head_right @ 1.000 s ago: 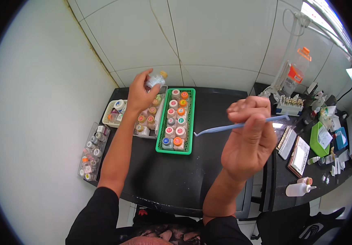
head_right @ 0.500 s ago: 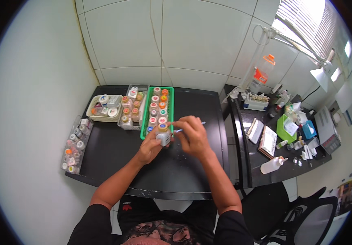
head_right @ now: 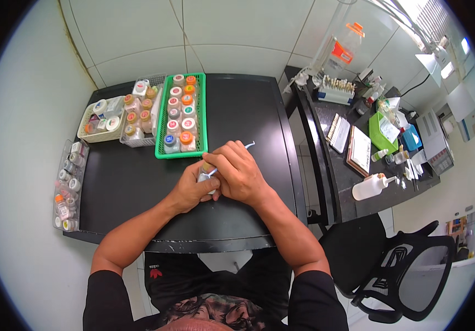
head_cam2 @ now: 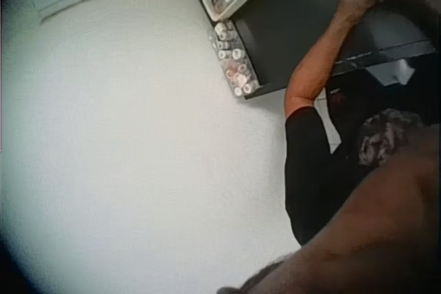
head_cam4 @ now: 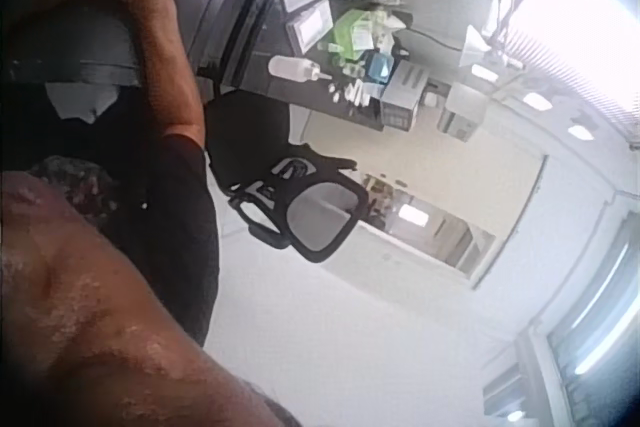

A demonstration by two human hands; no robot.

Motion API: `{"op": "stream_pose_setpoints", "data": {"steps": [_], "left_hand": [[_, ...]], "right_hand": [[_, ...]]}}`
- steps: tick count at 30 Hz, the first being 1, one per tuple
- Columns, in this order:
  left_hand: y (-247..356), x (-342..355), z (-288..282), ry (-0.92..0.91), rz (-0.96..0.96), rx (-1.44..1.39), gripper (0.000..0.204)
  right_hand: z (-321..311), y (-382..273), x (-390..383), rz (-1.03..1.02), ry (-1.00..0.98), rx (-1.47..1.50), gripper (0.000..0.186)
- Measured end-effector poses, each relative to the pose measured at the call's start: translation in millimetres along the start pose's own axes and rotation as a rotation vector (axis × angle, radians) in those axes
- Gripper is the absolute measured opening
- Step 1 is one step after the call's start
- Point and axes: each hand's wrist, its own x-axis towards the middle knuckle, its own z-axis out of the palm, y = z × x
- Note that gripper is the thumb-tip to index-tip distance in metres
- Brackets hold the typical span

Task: The person uses a fine brush to apply colored stains and liquids from several small jars onto dental crown models, alternating between different shades and jars on the workbench.

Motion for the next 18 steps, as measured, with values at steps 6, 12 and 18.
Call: {"op": "stream_pose_setpoints", "data": {"steps": [6,12,18], "left_hand": [[-0.3,1.6,-2.7,-0.040,-0.038,0.134,0.038],[6.0,-6.7,5.0,-0.118,0.055,0.118,0.053],[3.6,-5.0,-2.2,-0.030,0.225,0.287,0.062]], "right_hand": [[2.7,4.8,-6.7,0.109,0.078,0.103,0.020],[-6.8,0.4,-14.3,0.358,0.070,0.212,0.015],[-21.9,5.4,-6.0,0.317,0.278,-0.062,0.031]]}}
